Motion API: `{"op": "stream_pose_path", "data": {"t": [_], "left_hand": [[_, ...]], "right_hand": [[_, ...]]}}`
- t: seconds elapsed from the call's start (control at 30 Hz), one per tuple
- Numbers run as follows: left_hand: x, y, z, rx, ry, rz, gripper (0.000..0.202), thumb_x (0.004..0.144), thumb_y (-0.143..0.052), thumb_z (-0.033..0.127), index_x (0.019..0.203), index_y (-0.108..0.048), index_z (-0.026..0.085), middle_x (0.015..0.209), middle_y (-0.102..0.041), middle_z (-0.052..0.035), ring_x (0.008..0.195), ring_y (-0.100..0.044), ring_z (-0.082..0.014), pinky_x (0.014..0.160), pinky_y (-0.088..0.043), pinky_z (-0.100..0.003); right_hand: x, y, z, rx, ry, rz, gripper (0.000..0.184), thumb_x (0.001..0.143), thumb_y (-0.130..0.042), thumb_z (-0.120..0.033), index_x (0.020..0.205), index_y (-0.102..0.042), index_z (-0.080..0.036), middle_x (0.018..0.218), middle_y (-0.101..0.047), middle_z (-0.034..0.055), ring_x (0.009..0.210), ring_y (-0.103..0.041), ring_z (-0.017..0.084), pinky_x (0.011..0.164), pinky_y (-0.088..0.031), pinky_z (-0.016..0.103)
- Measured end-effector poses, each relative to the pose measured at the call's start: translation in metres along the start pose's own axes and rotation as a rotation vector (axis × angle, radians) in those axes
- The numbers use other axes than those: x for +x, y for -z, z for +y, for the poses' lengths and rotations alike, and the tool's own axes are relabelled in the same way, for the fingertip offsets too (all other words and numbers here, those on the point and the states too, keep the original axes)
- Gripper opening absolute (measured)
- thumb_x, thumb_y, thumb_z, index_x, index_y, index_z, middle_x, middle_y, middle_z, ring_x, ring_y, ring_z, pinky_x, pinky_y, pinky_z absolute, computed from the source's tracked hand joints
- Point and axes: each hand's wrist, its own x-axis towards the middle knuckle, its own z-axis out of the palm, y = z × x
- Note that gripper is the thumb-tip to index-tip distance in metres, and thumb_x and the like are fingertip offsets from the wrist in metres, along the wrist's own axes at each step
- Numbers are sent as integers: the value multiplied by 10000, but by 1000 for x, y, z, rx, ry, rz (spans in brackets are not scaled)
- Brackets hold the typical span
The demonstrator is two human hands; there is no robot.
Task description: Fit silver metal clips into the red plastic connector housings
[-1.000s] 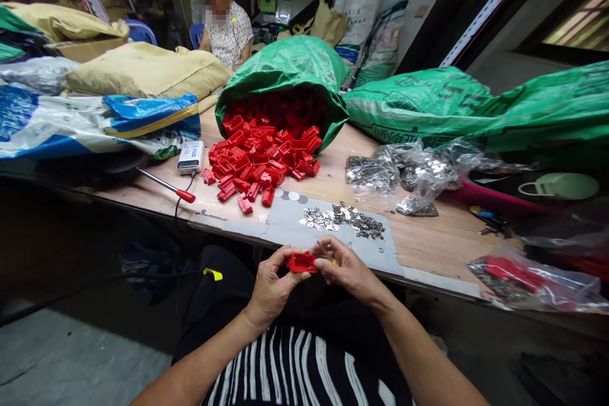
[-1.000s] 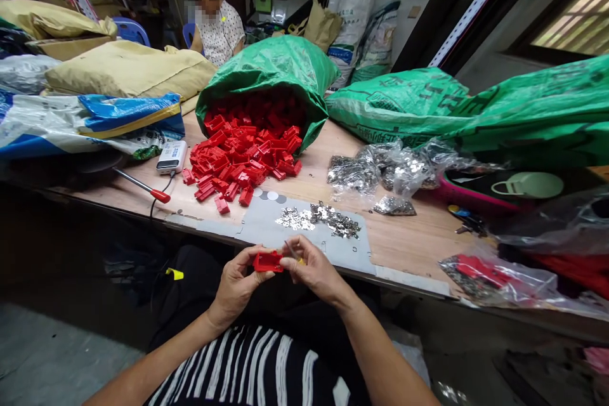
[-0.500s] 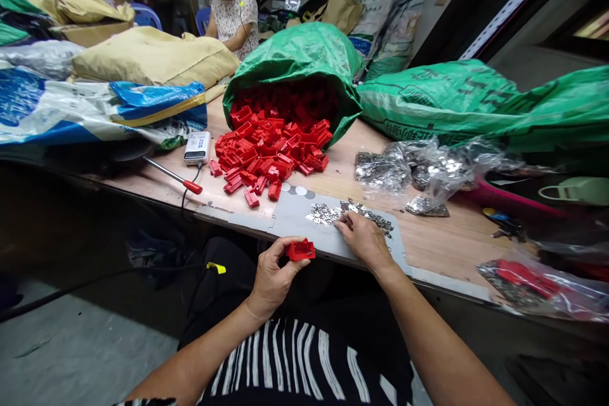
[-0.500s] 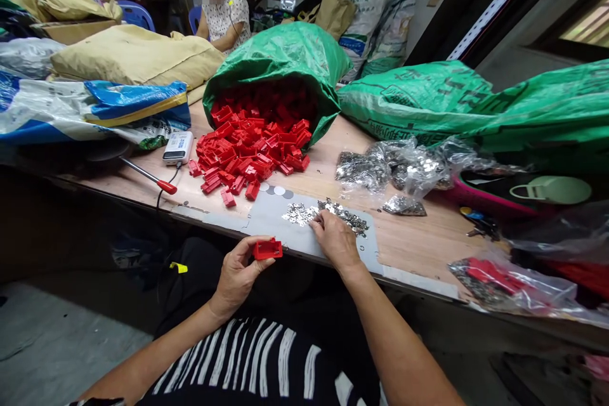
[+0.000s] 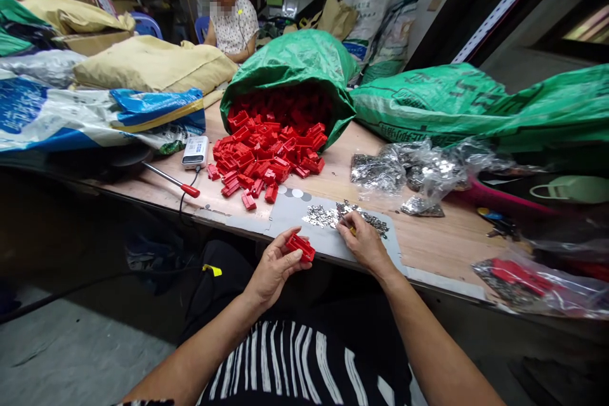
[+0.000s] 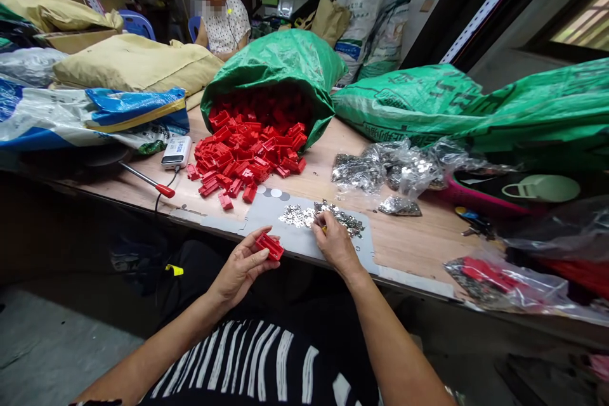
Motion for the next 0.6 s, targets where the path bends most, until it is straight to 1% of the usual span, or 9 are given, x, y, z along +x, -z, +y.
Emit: {"op": "stream_pose_path", "data": {"t": [0.07, 0.13, 0.2, 0.27, 0.33, 0.4, 0.5, 0.6], "left_hand": [[2, -3, 2, -18, 2, -5, 501, 756, -731, 239, 1236, -586, 233, 1076, -649, -67, 904, -634, -158, 776, -523, -288], [4, -5, 3, -7, -10, 4, 498, 758, -732, 261, 1236, -592, 229, 996, -645, -52, 863, -630, -149, 743, -512, -268], [6, -7, 4, 9, -16, 14, 498, 752, -739, 277, 1227, -601, 224, 946, -635, -40, 828, -622, -137, 717, -500, -251], [7, -10, 3, 19, -24, 13, 496, 742, -747, 284, 1216, -610, 227, 941, -629, -32, 803, -609, -121, 707, -489, -238], [8, -12, 3, 24, -35, 5, 479, 732, -754, 290, 1190, -626, 235, 953, -629, -23, 797, -603, -114, 705, -482, -233], [8, -14, 3, 33, -36, -4, 458, 720, -763, 290, 1159, -641, 236, 949, -633, -16, 792, -602, -112, 703, -475, -231], [8, -17, 3, 49, -27, -11, 445, 712, -768, 285, 1137, -653, 220, 902, -640, -11, 752, -594, -102, 692, -461, -228], [8, -21, 4, 61, -24, -16, 464, 709, -769, 283, 1151, -651, 209, 874, -649, -14, 746, -593, -103, 689, -449, -226]], "right_hand": [[-4, 2, -3, 111, 25, -14, 113, 824, -535, -313, 856, -545, -205, 854, -660, 54, 768, -591, 203, 698, -424, 311], [-10, 5, -10, 232, 71, -60, 144, 837, -555, -336, 889, -573, -203, 878, -664, 52, 785, -585, 196, 707, -432, 309], [-18, 8, -22, 331, 123, -133, 156, 855, -569, -358, 890, -602, -209, 839, -657, 38, 739, -566, 176, 669, -429, 292], [-27, 11, -34, 402, 162, -196, 149, 863, -581, -360, 873, -620, -217, 781, -643, 24, 666, -539, 158, 619, -419, 281], [-35, 12, -45, 430, 190, -220, 125, 864, -589, -342, 879, -629, -224, 766, -645, 22, 632, -534, 153, 606, -421, 283], [-40, 13, -51, 433, 211, -220, 92, 861, -594, -308, 881, -637, -229, 786, -661, 26, 639, -552, 158, 619, -428, 288], [-43, 12, -52, 431, 235, -209, 61, 855, -602, -269, 862, -648, -230, 813, -669, 32, 654, -568, 166, 625, -430, 288], [-45, 12, -49, 424, 293, -217, 57, 866, -598, -252, 848, -646, -227, 809, -647, 42, 694, -573, 178, 646, -439, 296]]}}
